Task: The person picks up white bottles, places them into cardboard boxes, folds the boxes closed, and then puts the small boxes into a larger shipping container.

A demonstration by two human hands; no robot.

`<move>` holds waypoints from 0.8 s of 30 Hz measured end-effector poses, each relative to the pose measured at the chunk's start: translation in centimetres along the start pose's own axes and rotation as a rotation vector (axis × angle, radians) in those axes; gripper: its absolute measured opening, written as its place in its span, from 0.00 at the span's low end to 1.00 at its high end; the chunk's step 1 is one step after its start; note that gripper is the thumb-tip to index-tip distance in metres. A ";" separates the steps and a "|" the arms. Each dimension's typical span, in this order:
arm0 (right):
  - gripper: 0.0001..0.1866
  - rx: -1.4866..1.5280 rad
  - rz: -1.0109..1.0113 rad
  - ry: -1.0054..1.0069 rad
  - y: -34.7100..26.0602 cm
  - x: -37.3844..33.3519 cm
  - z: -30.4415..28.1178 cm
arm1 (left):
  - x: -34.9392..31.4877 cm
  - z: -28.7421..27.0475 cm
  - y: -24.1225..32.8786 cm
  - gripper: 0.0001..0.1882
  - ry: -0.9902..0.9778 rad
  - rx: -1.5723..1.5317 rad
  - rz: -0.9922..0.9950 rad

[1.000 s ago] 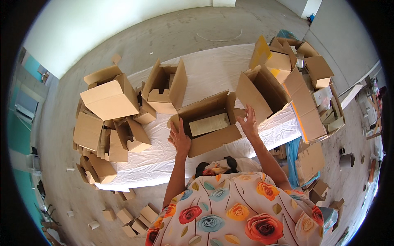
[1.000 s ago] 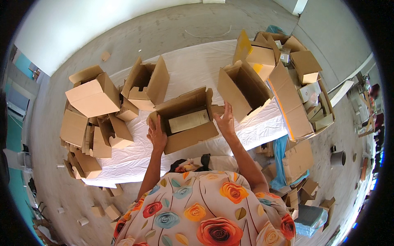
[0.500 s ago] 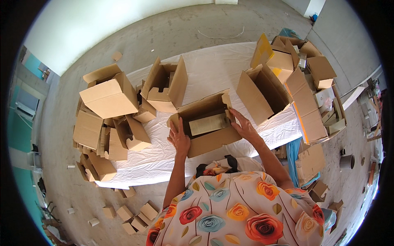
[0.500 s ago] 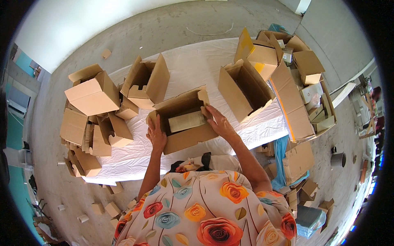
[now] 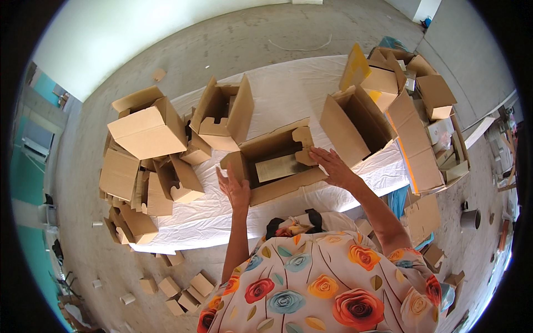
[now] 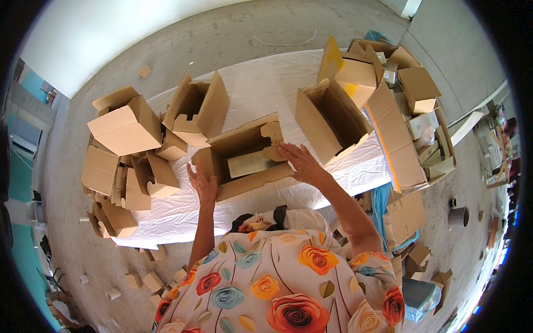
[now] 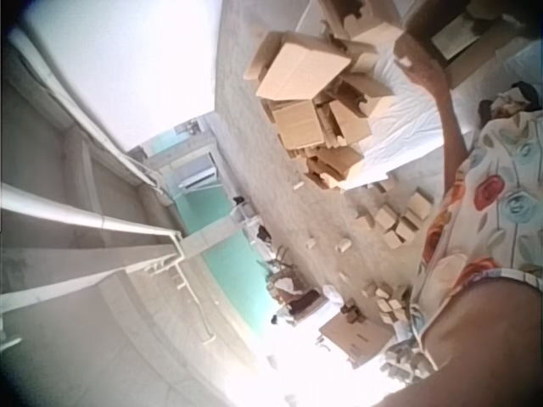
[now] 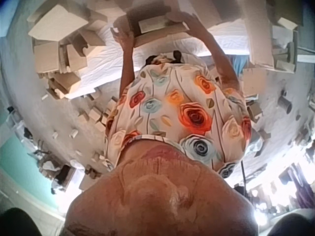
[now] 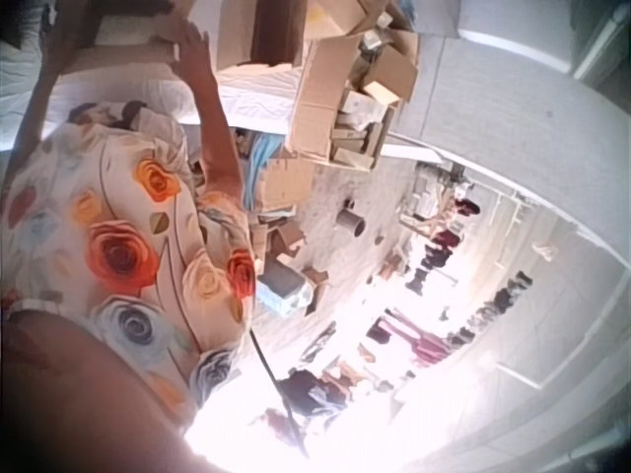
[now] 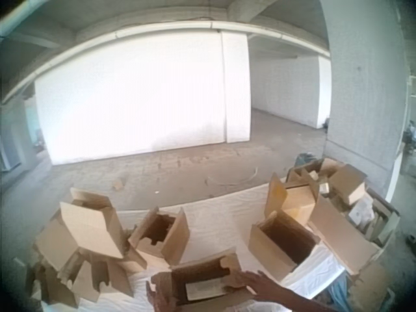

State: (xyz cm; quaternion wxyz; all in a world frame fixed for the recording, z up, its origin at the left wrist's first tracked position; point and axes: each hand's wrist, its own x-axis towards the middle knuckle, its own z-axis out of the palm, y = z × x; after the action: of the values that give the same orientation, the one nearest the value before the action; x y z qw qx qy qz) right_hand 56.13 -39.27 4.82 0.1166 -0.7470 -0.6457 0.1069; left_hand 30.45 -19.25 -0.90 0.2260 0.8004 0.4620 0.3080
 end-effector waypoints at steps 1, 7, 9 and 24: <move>0.41 0.016 -0.004 0.015 -0.1 0.0 -0.1 | -0.2 -0.1 -0.2 0.42 0.097 0.017 0.033; 0.32 0.089 -0.029 0.126 0.5 0.2 0.7 | 0.2 -1.6 0.0 0.37 0.035 -0.595 -0.242; 0.31 0.092 -0.020 0.119 0.4 0.4 0.6 | 0.2 -2.5 1.2 0.30 -0.100 -0.819 -0.241; 0.31 0.113 -0.046 0.162 0.6 0.5 1.1 | -0.2 -3.7 1.6 0.26 -0.518 -0.699 -0.106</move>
State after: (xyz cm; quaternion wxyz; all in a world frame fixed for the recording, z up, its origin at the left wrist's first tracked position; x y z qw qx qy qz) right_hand 56.41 -38.84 3.56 0.2128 -0.7306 -0.6439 0.0794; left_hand 28.73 -19.89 2.72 0.6071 0.7017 0.2987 0.2229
